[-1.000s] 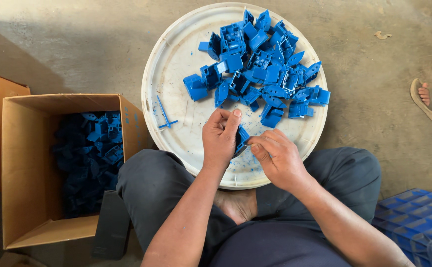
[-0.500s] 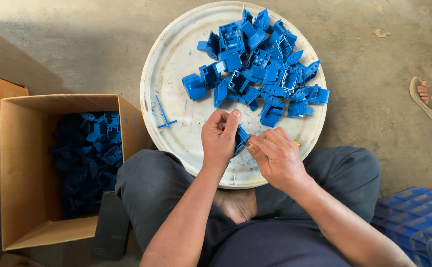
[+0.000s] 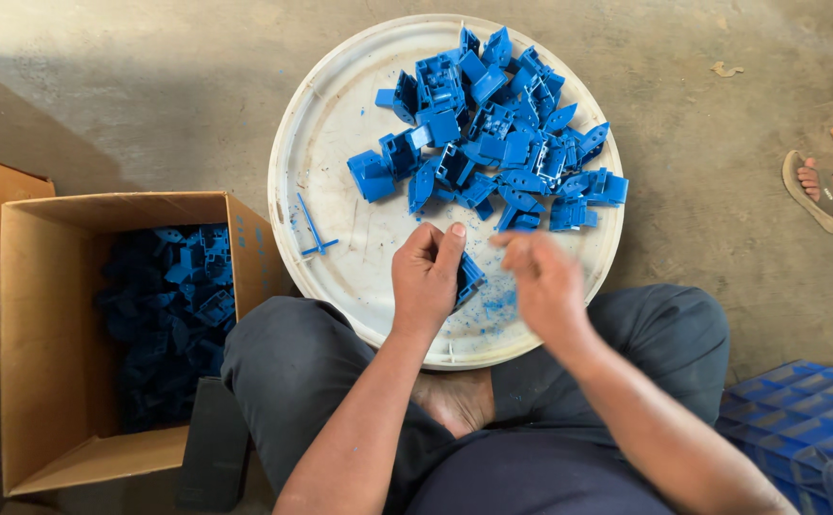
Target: The person holds small blue plastic pieces one at a time over a white bucket lid and uses a small yellow tool to scrape or trim excess material from the edges and internal slots of each piece.
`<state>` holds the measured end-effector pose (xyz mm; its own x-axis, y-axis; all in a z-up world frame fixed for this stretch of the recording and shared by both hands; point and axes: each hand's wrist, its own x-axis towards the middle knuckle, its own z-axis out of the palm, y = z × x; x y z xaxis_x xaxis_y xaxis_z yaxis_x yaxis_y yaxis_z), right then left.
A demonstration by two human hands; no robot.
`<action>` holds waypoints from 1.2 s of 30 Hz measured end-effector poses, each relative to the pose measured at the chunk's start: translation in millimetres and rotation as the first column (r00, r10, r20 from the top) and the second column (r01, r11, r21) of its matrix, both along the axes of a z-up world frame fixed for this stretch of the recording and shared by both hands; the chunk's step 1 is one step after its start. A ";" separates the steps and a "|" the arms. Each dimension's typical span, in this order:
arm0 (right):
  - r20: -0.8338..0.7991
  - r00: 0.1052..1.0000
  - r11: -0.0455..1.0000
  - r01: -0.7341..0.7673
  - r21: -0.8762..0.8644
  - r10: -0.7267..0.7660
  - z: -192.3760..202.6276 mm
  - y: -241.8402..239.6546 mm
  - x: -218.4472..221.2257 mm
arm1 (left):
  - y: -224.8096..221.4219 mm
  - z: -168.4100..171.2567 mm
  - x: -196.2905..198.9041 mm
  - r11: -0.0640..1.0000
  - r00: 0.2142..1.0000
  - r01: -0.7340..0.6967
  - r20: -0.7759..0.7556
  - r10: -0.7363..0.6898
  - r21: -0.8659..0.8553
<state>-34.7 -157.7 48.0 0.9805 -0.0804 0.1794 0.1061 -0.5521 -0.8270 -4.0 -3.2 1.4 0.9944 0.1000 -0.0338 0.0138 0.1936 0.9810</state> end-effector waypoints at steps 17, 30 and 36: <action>-0.169 0.976 0.890 -0.194 -0.413 0.135 50.6 15.8 -11.7 | 5.2 6.3 3.5 0.965 0.982 0.126 -0.109 -0.155 -0.230; -0.156 0.965 0.844 -0.261 -0.468 0.212 54.7 18.3 -9.5 | 7.3 8.7 0.6 0.946 0.968 0.223 -0.064 -0.244 -0.235; -0.165 0.961 0.844 -0.276 -0.459 0.224 51.4 17.9 -9.3 | 6.7 9.9 0.4 0.959 0.969 0.216 -0.076 -0.233 -0.184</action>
